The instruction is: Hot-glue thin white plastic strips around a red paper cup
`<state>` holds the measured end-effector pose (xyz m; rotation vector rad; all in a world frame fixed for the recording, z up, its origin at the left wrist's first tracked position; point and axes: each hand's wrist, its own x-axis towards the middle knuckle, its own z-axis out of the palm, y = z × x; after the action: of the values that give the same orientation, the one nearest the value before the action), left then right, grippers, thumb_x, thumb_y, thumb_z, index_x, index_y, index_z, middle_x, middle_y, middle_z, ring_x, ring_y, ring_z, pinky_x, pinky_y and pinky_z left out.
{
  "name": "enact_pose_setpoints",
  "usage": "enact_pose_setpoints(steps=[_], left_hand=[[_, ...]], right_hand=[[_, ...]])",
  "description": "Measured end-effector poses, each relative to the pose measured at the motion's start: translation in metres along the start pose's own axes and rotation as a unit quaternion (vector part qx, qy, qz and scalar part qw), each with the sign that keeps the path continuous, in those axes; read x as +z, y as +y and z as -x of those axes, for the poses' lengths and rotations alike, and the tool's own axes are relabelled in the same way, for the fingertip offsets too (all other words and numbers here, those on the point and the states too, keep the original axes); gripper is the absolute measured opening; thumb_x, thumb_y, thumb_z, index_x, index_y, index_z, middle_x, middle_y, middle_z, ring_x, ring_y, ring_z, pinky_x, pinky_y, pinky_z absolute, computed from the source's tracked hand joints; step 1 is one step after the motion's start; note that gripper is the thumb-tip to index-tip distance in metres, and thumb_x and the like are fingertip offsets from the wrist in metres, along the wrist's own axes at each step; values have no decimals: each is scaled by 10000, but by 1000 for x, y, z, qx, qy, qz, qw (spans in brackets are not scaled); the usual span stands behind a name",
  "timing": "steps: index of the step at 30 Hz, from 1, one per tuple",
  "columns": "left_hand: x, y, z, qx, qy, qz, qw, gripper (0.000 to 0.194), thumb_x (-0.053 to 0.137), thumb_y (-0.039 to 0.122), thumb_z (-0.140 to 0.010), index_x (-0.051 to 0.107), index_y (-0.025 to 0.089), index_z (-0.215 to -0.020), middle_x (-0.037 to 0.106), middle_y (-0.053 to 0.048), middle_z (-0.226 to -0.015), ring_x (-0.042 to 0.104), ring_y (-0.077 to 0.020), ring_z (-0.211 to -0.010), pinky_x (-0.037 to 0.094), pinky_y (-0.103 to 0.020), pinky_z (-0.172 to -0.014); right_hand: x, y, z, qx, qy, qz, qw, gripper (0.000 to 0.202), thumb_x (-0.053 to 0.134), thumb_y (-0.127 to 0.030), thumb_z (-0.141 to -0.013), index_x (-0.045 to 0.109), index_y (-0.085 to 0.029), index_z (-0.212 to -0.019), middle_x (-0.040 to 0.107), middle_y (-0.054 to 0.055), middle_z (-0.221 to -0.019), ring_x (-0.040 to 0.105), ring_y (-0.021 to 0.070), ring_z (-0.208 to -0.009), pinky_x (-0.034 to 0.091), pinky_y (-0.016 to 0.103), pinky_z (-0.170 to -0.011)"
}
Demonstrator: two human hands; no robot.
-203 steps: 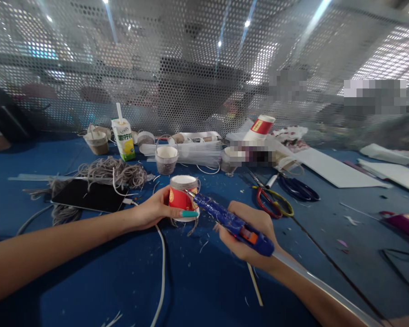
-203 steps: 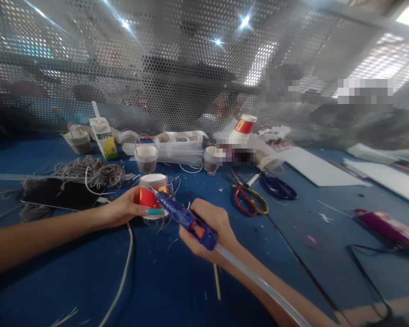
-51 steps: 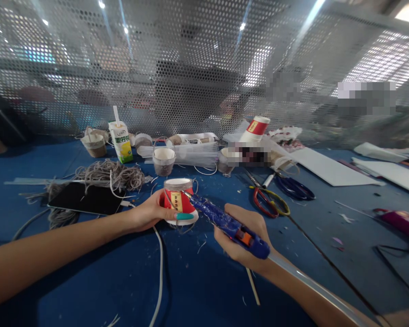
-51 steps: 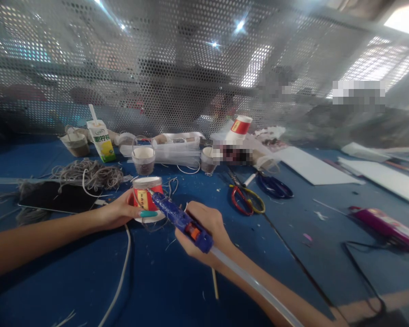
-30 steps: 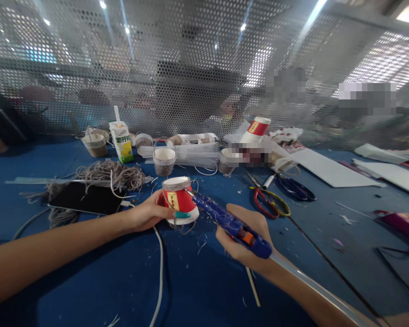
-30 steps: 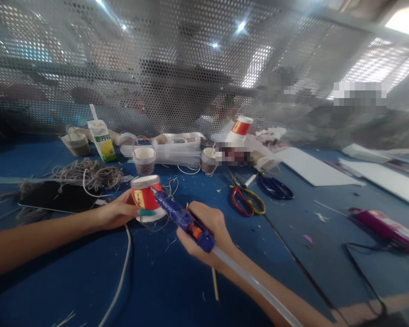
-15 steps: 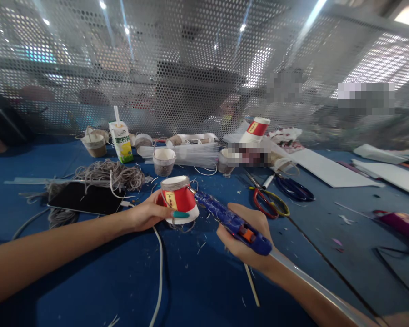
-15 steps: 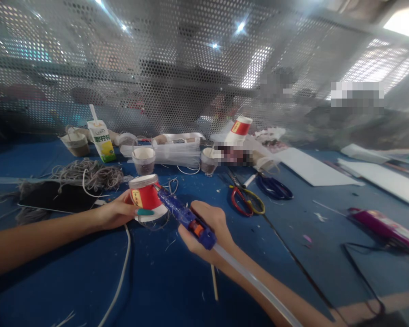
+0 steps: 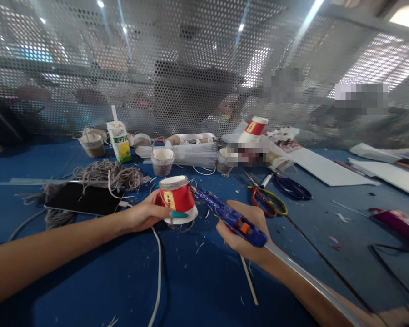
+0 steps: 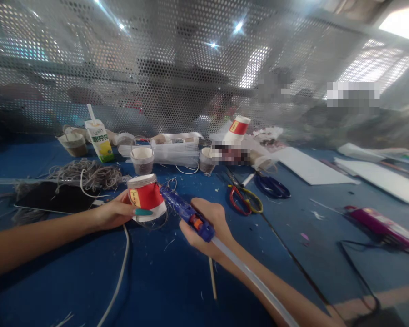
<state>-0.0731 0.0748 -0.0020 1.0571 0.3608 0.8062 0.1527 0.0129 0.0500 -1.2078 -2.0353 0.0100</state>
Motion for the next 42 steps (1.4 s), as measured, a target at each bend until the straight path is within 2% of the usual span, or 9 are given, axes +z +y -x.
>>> enact_pose_setpoints(steps=[8, 14, 21, 27, 31, 33, 36, 39, 42], left_hand=[[4, 2, 0, -8, 21, 4, 1000, 496, 839, 203, -544, 627, 129, -986, 720, -69, -822, 675, -181, -737, 515, -284, -701], [7, 0, -1, -9, 46, -8, 999, 534, 877, 286, -489, 640, 133, -943, 716, -53, -803, 665, -167, -712, 516, -285, -699], [7, -1, -2, -8, 53, -18, 998, 644, 894, 344, -441, 625, 129, -986, 714, -75, -869, 666, -194, -794, 508, -310, -744], [11, 3, -1, -26, 80, -35, 996, 531, 873, 238, -514, 633, 132, -975, 702, -66, -924, 651, -167, -834, 491, -311, -819], [10, 4, 0, -22, 60, -32, 997, 496, 839, 210, -570, 628, 140, -1014, 694, -80, -973, 645, -188, -888, 473, -323, -839], [11, 4, 0, -23, 52, -30, 998, 491, 837, 211, -571, 629, 142, -1011, 694, -77, -964, 643, -185, -873, 469, -314, -822], [12, 3, -1, -25, 59, -30, 998, 512, 847, 214, -557, 624, 148, -1013, 700, -65, -951, 645, -172, -846, 470, -296, -796], [11, 0, -2, -29, 73, -33, 996, 553, 851, 201, -557, 596, 160, -1046, 704, -67, -979, 651, -182, -872, 477, -307, -803], [8, -4, -3, -30, 76, -39, 996, 586, 852, 175, -550, 567, 161, -1061, 700, -67, -991, 651, -191, -882, 480, -323, -809]], right_hand=[[3, 31, -12, -30, -26, 107, 993, 248, 528, -268, -713, 290, -240, -649, 368, -48, -578, 379, 110, -481, 304, 247, -484], [9, 51, -18, 79, -79, 189, 976, 428, 686, -414, -649, 296, -245, -699, 412, -11, -729, 443, 146, -568, 314, 260, -499], [13, 61, -22, 144, -157, 91, 973, 426, 764, -333, -559, 407, -216, -760, 501, 9, -787, 550, 196, -720, 461, 320, -632], [-4, 58, -23, 128, -244, 64, 959, 633, 758, -471, -590, 431, -193, -1056, 495, 113, -1091, 564, 311, -1002, 519, 427, -788], [-9, 57, -20, 96, -219, 116, 964, 818, 762, -481, -576, 355, -156, -1207, 415, 166, -1192, 438, 400, -1186, 425, 542, -970], [-11, 53, -18, 57, -200, 136, 969, 763, 733, -425, -613, 341, -153, -1209, 373, 189, -1247, 376, 419, -1230, 364, 584, -1012], [-14, 37, -17, -23, -142, 122, 982, 510, 609, -226, -690, 347, -178, -1124, 333, 201, -1317, 327, 392, -1271, 310, 596, -1030], [-14, 17, -14, -83, -62, 38, 994, 411, 515, -116, -700, 341, -207, -1060, 342, 188, -1376, 324, 347, -1291, 311, 567, -1014], [-12, 2, -7, -132, -85, -42, 987, 429, 466, -52, -680, 359, -223, -1058, 334, 140, -1453, 334, 299, -1281, 330, 514, -1002]])
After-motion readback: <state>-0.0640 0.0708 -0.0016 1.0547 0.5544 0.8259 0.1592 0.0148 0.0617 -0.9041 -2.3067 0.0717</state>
